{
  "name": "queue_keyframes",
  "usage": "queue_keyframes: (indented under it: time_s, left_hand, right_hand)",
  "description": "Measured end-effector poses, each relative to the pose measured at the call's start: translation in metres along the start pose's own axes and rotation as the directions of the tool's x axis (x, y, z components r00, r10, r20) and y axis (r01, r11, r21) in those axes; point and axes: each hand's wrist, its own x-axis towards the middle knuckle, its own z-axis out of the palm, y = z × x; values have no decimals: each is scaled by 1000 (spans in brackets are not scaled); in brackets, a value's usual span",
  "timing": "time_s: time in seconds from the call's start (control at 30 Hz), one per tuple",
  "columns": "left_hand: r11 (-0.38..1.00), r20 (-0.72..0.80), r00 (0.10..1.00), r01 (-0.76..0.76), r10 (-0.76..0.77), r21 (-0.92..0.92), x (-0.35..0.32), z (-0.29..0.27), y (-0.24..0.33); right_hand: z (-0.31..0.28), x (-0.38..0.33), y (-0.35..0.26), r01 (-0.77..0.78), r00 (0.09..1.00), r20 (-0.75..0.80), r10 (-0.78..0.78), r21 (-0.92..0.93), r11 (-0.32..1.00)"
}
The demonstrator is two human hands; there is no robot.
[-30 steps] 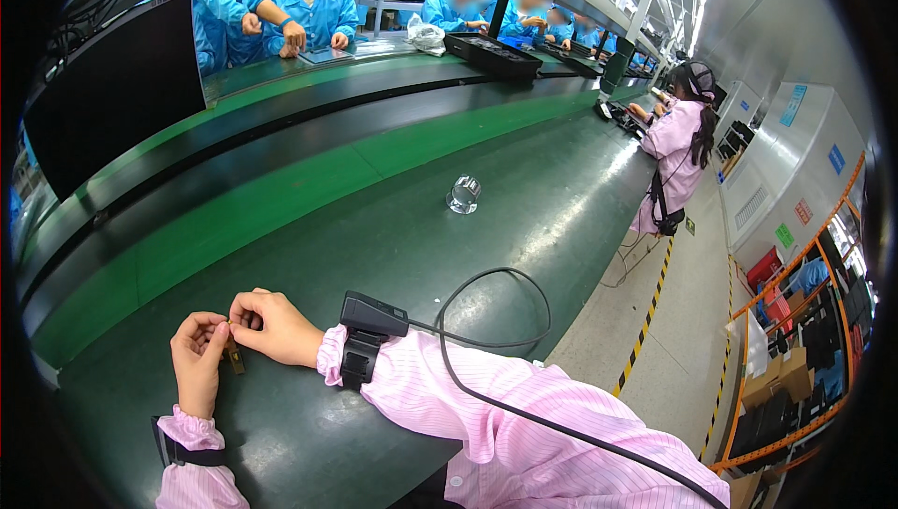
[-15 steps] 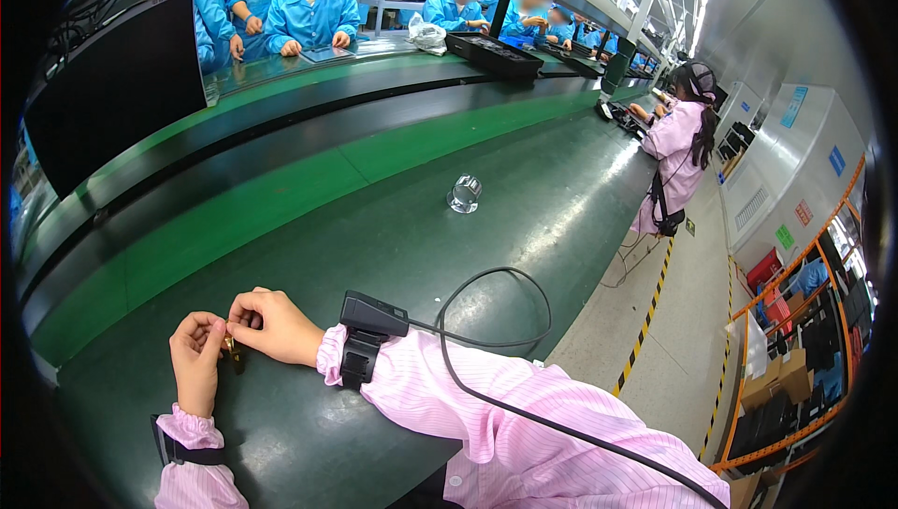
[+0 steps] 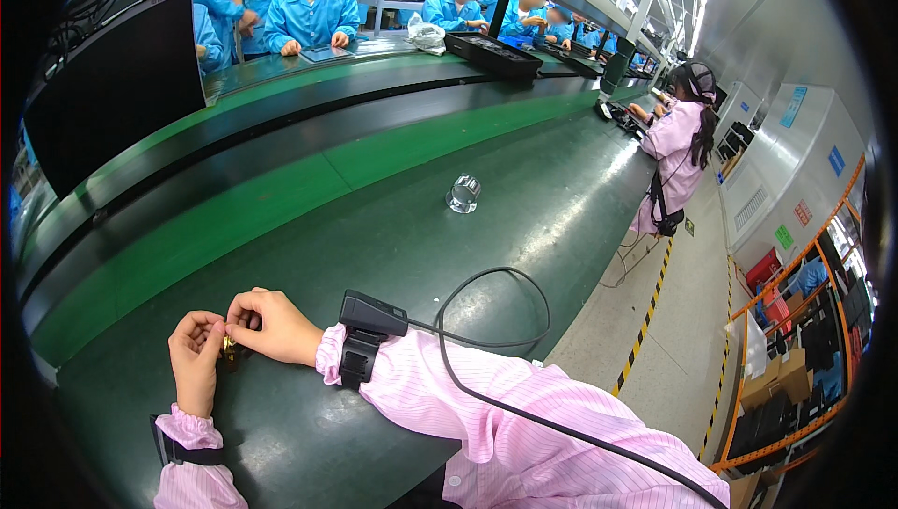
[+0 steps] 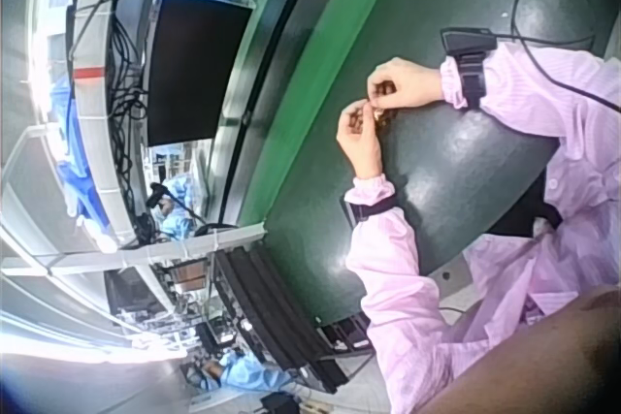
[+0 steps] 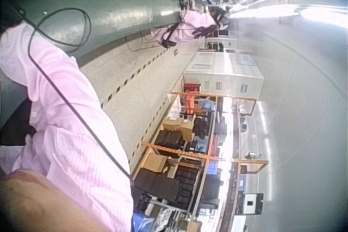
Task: Assemble a small plastic component and then organize monitor panels into foam trays on a storage shelf.
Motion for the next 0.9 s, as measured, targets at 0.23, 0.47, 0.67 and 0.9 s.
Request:
queue_keyframes:
  time_s: [0.23, 0.47, 0.67, 0.9]
  left_hand:
    - [998, 17, 998, 55, -55, -19, 0, 0, 6]
    - [999, 66, 997, 42, -42, -2, -2, 0, 8]
    - [1000, 59, 998, 10, -8, -27, -3, 2, 9]
    - [999, 28, 1000, 15, -14, -46, -3, 4, 9]
  right_hand:
    - [-2, 0, 0, 1, 1000, 9, 0, -47, 999]
    - [0, -1, 1, -24, 1000, -1, 24, -21, 999]
    - [3, -1, 5, 2, 998, -64, 2, 59, 998]
    - [-1, -1, 2, -13, 1000, 27, 12, 30, 999]
